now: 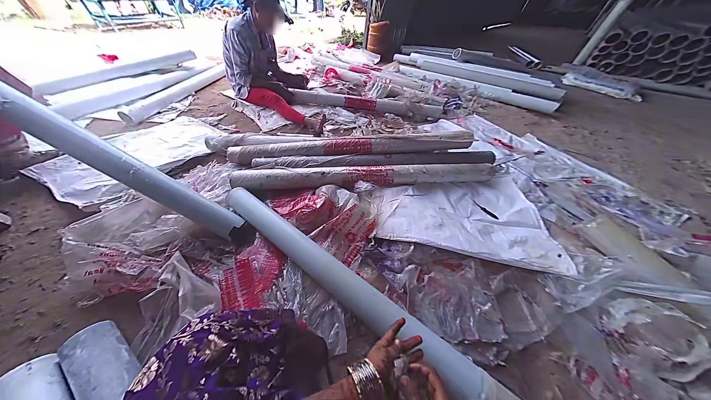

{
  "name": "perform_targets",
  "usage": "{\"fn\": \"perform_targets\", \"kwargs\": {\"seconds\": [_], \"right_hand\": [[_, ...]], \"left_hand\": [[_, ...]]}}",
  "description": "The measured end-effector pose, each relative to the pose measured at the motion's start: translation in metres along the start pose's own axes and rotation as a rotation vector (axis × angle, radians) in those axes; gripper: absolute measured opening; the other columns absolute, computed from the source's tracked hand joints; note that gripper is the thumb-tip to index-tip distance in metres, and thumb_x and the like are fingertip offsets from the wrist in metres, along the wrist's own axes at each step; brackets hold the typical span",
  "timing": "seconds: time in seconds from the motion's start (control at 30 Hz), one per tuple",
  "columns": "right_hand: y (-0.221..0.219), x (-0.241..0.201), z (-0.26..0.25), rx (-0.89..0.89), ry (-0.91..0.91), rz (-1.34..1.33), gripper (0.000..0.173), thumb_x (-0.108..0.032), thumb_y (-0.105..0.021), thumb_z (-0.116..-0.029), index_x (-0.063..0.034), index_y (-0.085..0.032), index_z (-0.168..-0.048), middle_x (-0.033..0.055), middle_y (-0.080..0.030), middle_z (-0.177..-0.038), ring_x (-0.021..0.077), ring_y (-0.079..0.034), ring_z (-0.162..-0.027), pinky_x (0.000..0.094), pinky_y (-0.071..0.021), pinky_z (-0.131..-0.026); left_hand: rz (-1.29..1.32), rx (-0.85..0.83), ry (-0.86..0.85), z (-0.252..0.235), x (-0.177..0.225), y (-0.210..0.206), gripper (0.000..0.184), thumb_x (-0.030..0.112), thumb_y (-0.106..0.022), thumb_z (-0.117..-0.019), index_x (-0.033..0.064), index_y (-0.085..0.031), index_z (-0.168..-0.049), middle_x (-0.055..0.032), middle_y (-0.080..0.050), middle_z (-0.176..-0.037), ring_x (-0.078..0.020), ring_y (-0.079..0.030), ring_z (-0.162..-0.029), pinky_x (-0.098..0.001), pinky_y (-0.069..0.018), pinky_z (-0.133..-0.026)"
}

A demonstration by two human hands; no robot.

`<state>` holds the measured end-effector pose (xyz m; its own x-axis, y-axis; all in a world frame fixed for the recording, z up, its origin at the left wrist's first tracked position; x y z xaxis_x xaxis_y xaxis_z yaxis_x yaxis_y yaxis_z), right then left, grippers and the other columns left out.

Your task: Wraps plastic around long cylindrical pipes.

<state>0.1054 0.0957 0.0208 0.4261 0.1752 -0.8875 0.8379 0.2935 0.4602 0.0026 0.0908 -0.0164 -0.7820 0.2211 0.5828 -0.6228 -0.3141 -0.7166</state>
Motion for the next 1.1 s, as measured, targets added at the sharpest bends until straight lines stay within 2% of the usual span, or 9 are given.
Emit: {"fn": "perform_targets", "kwargs": {"seconds": [0.17, 0.27, 0.37, 0.43, 0.53, 0.63, 0.73, 0.87, 1.1], "right_hand": [[-0.004, -0.014, 0.004, -0.123, -0.174, -0.078, 0.069, -0.034, -0.081, -0.0774, 0.0091, -0.061, -0.126, 0.0202, -0.070, -0.109, 0.0206, -0.068, -0.097, 0.0409, -0.0543, -0.089], [0.015, -0.004, 0.005, -0.157, -0.182, 0.040, 0.052, -0.029, -0.083, -0.0768, 0.0036, -0.067, -0.114, 0.0166, -0.072, -0.102, 0.0227, -0.069, -0.092, 0.0433, -0.0556, -0.085], [0.075, 0.021, 0.010, -0.038, -0.222, 0.332, 0.037, -0.020, -0.078, -0.0806, 0.0051, -0.071, -0.106, 0.0219, -0.073, -0.091, 0.0344, -0.072, -0.084, 0.0549, -0.0556, -0.079], [0.134, 0.048, 0.029, -0.033, -0.487, 0.603, 0.039, -0.019, -0.079, -0.0870, 0.0070, -0.070, -0.114, 0.0297, -0.072, -0.102, 0.0456, -0.070, -0.099, 0.0629, -0.0515, -0.090], [0.235, 0.101, 0.093, -0.052, -1.011, 0.932, 0.050, -0.018, -0.078, -0.0889, 0.0031, -0.064, -0.132, 0.0346, -0.062, -0.132, 0.0503, -0.058, -0.126, 0.0640, -0.0466, -0.101], [0.288, 0.114, 0.125, 0.052, -1.159, 0.968, 0.075, -0.023, -0.084, -0.0824, -0.0011, -0.052, -0.146, 0.0373, -0.047, -0.147, 0.0530, -0.052, -0.131, 0.0649, -0.0475, -0.100], [0.257, 0.085, 0.078, 0.150, -0.866, 0.843, 0.056, -0.016, -0.080, -0.0880, 0.0016, -0.061, -0.137, 0.0388, -0.053, -0.138, 0.0552, -0.056, -0.124, 0.0668, -0.0456, -0.100], [0.157, 0.065, -0.003, 0.124, -0.346, 0.664, 0.025, -0.007, -0.079, -0.0871, 0.0034, -0.076, -0.110, 0.0283, -0.068, -0.108, 0.0427, -0.068, -0.098, 0.0575, -0.0530, -0.090], [0.097, 0.072, -0.061, 0.107, 0.011, 0.653, 0.034, 0.000, -0.075, -0.0867, 0.0022, -0.072, -0.121, 0.0287, -0.065, -0.127, 0.0463, -0.072, -0.095, 0.0579, -0.0594, -0.080]], "left_hand": [[-0.038, -0.034, 0.073, 0.008, -0.013, -0.007, 0.059, 0.037, -0.006, -0.1110, 0.0116, -0.015, -0.163, -0.0140, -0.054, -0.150, -0.0154, -0.063, -0.121, -0.0329, -0.0497, -0.098], [-0.151, -0.008, 0.172, 0.014, -0.023, -0.008, 0.070, 0.048, 0.006, -0.1075, 0.0107, -0.011, -0.164, -0.0182, -0.042, -0.156, -0.0222, -0.053, -0.131, -0.0395, -0.0451, -0.103], [-0.531, -0.013, 0.114, 0.004, -0.012, -0.002, 0.057, 0.030, -0.019, -0.1124, 0.0038, -0.019, -0.163, -0.0211, -0.036, -0.163, -0.0294, -0.040, -0.148, -0.0462, -0.0352, -0.117], [-0.946, -0.061, -0.052, -0.007, 0.008, -0.002, 0.053, 0.016, -0.047, -0.1066, -0.0053, -0.037, -0.154, -0.0247, -0.043, -0.157, -0.0335, -0.041, -0.147, -0.0450, -0.0330, -0.121], [-1.491, -0.092, -0.291, -0.014, 0.022, -0.011, 0.041, 0.014, -0.065, -0.0946, 0.0059, -0.065, -0.134, -0.0190, -0.052, -0.152, -0.0387, -0.044, -0.145, -0.0591, -0.0350, -0.117], [-1.828, -0.196, -0.179, -0.027, -0.003, -0.021, 0.053, 0.015, -0.067, -0.0949, 0.0205, -0.058, -0.147, -0.0093, -0.036, -0.166, -0.0320, -0.023, -0.158, -0.0613, -0.0141, -0.125], [-1.999, -0.307, -0.236, -0.044, -0.036, -0.020, 0.091, 0.015, -0.081, -0.0835, 0.0283, -0.036, -0.161, -0.0116, -0.018, -0.173, -0.0392, -0.007, -0.160, -0.0728, -0.0044, -0.120], [-2.025, -0.334, -0.315, -0.071, -0.031, -0.026, 0.101, 0.019, -0.088, -0.0747, 0.0301, -0.037, -0.161, -0.0129, -0.027, -0.170, -0.0407, -0.013, -0.159, -0.0727, -0.0065, -0.119], [-2.060, -0.371, -0.012, -0.118, -0.013, -0.044, 0.106, 0.012, -0.091, -0.0719, 0.0268, -0.035, -0.161, -0.0173, -0.035, -0.164, -0.0465, -0.022, -0.154, -0.0744, -0.0082, -0.119]]}}
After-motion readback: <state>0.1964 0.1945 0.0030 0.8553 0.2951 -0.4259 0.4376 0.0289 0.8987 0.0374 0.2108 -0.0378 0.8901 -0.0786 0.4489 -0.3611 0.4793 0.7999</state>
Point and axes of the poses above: each hand's wrist, its own z-axis away from the middle knuckle, its own y-axis out of the back of the hand, x = y × z, the point moved 10 cm from there along -z, towards the middle knuckle
